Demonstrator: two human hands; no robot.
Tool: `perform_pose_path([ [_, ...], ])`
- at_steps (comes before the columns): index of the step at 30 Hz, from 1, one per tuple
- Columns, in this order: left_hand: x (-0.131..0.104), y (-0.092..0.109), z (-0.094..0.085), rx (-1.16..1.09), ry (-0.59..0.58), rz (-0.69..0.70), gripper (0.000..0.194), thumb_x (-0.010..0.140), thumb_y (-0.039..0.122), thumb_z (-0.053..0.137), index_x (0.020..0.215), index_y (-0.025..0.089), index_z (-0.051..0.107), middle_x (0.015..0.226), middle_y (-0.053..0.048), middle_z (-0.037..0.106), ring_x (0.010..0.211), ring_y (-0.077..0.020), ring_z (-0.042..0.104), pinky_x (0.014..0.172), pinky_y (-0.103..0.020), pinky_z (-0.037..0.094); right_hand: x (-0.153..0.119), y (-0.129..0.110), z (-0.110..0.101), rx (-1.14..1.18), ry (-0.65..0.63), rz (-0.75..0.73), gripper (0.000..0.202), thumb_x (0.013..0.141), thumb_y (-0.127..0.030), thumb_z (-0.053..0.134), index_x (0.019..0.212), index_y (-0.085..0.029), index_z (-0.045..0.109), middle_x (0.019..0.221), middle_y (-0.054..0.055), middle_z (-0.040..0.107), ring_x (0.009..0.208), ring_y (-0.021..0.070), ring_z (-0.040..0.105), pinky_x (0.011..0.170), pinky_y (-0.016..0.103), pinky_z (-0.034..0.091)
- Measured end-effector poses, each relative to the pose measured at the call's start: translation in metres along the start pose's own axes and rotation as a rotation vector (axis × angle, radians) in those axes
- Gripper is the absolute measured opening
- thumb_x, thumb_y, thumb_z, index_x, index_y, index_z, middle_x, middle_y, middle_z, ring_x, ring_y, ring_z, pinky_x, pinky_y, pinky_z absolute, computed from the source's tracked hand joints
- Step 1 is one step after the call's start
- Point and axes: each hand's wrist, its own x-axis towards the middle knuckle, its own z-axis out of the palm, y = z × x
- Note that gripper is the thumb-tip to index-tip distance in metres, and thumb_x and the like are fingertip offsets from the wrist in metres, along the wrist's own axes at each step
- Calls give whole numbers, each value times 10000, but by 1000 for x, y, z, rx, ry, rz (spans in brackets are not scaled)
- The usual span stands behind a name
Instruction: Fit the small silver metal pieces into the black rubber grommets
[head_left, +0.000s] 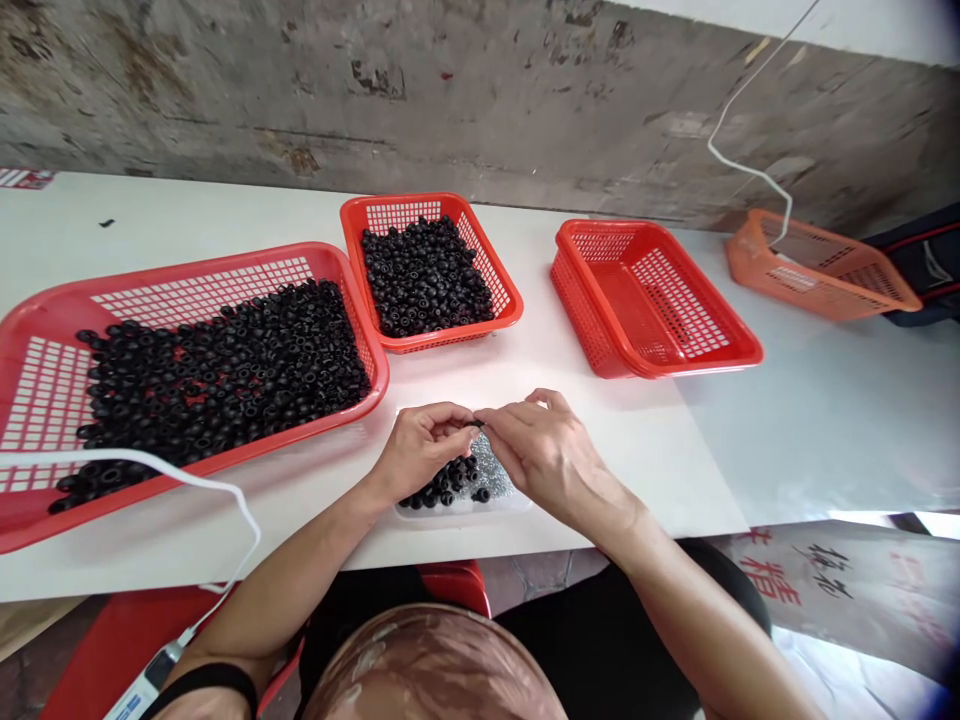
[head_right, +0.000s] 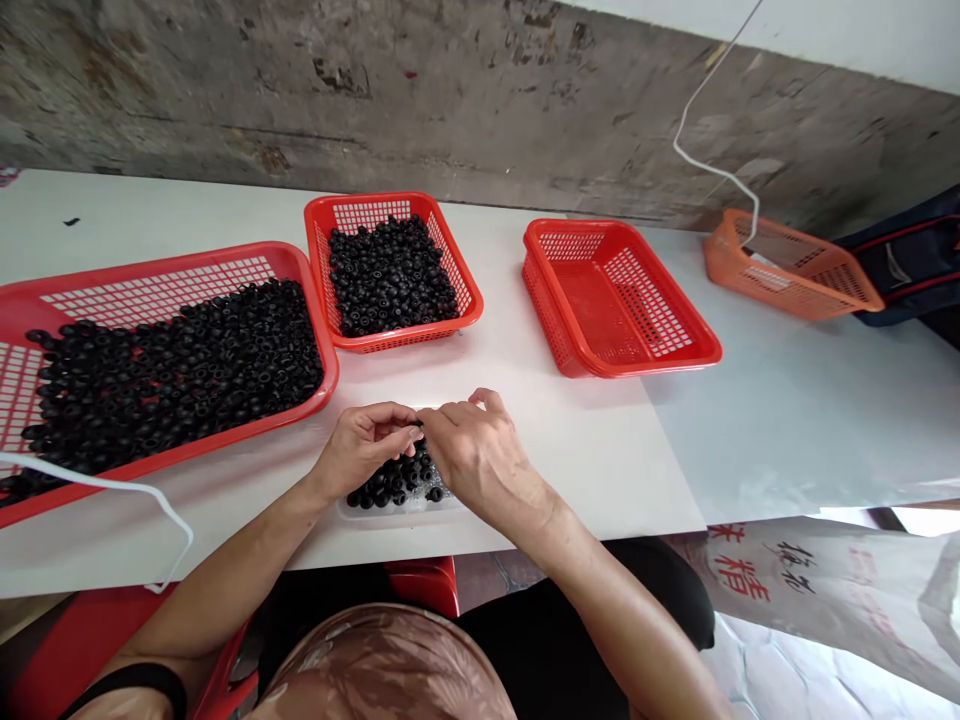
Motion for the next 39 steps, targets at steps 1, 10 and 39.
perform_pose_path([
  [1, 0, -1, 0, -6, -7, 9, 251, 775, 343, 798, 911, 143, 732, 648, -6, 678, 590, -138, 628, 544, -234, 473, 0, 0, 1, -33, 1, -2, 233, 1011, -160, 452, 1045, -166, 683, 820, 50, 718, 733, 173, 653, 883, 388, 401],
  [10, -1, -1, 2, -121, 21, 3, 306, 739, 330, 853, 886, 158, 646, 719, 7, 681, 656, -120, 646, 657, -230, 534, 0, 5, 16, 68, 99, 52, 189, 968, -176, 498, 910, -156, 676, 736, 31, 681, 663, 157, 617, 789, 342, 411],
  [39, -15, -5, 5, 498, 129, 498, 296, 975, 197, 566, 1268, 242, 555, 1091, -46, 733, 954, -160, 715, 881, -260, 562, 11, 3, 9, 441, -15, 209, 72, 910, -180, 486, 891, -185, 555, 749, -7, 576, 652, 118, 532, 661, 244, 442],
])
